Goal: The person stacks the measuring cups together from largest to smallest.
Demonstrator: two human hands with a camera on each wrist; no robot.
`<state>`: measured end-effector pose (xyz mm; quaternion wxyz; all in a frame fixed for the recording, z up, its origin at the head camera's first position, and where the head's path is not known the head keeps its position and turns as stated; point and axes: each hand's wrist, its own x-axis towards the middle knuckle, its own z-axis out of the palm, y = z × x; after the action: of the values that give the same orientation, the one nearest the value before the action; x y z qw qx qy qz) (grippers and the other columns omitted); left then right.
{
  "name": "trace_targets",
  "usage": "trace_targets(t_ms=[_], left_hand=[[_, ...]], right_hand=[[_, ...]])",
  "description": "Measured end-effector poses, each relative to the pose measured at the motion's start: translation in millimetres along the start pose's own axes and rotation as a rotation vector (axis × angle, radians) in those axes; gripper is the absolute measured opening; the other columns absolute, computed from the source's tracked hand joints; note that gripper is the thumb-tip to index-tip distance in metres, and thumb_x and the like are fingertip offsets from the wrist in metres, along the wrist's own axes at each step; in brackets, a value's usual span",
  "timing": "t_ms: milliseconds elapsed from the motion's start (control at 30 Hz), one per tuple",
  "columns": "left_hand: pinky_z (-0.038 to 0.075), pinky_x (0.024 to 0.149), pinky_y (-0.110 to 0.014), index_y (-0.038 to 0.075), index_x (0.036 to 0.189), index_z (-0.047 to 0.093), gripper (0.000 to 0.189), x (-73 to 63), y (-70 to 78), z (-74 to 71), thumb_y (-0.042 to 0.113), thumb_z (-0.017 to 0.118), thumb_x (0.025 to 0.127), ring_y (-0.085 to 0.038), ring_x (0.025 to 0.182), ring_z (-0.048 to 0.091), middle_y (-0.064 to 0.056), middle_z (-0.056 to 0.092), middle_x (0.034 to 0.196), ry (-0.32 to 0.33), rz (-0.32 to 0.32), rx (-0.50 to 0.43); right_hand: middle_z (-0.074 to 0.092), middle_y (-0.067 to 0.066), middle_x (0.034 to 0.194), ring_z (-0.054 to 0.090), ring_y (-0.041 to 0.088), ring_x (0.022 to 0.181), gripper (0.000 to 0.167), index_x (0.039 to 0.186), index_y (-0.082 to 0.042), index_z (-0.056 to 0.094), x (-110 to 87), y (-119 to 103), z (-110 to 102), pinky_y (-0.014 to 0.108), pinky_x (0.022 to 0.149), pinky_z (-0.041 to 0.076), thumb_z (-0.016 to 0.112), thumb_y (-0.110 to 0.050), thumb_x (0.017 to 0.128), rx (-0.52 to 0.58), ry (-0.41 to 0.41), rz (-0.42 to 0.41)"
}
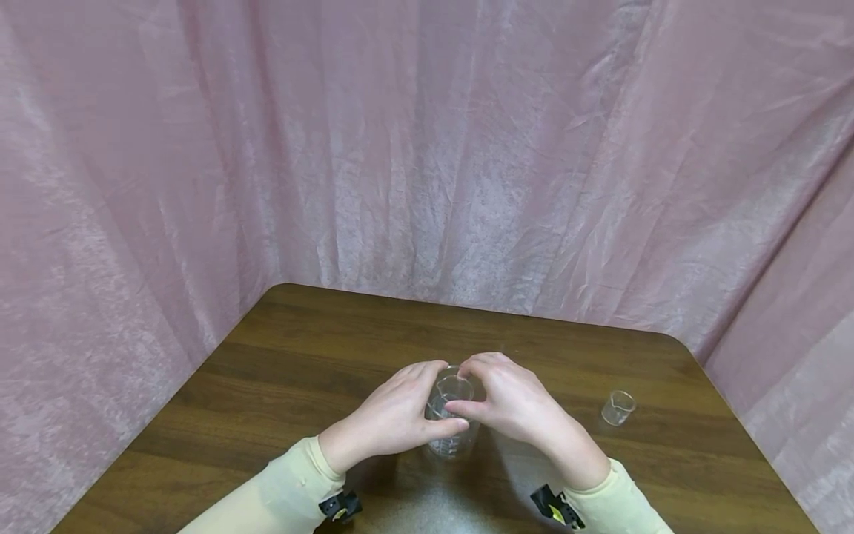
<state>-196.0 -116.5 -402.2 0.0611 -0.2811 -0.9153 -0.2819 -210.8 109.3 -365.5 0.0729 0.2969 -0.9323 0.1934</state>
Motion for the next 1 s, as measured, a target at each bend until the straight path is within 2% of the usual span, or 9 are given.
trace_targets(t_ms=[200,433,1000], left_hand=[[0.048,0.118,-0.052,0.002,0.154,0.054,0.087,0.7,0.0,1.5,0.063,0.078,0.096,-0.032,0.142,0.057,-0.016,0.063,0.151,-0.004,-0.005,0.010],[0.047,0.119,-0.052,0.001,0.154,0.053,0.087,0.7,-0.1,1.2,0.062,0.078,0.097,-0.032,0.143,0.057,-0.017,0.063,0.151,-0.004,-0.001,0.008],[0.047,0.119,-0.052,0.002,0.154,0.053,0.087,0.0,-2.8,2.5,0.062,0.078,0.097,-0.032,0.143,0.056,-0.016,0.063,0.151,-0.006,-0.007,0.006]], right_hand=[[0.075,-0.002,0.123,0.068,0.021,0.122,0.042,0.116,-0.015,0.079,0.3,-0.6,-0.2,0.050,0.093,0.061,0.092,-0.046,0.090,-0.006,-0.015,0.010],[0.075,-0.002,0.122,0.067,0.021,0.125,0.042,0.116,-0.016,0.080,5.0,-2.1,-3.1,0.052,0.093,0.060,0.092,-0.047,0.089,-0.035,-0.068,0.015],[0.076,-0.002,0.116,0.067,0.023,0.120,0.039,0.107,-0.015,0.082,16.7,-7.1,-6.0,0.048,0.089,0.061,0.095,-0.043,0.084,-0.120,-0.157,-0.027]])
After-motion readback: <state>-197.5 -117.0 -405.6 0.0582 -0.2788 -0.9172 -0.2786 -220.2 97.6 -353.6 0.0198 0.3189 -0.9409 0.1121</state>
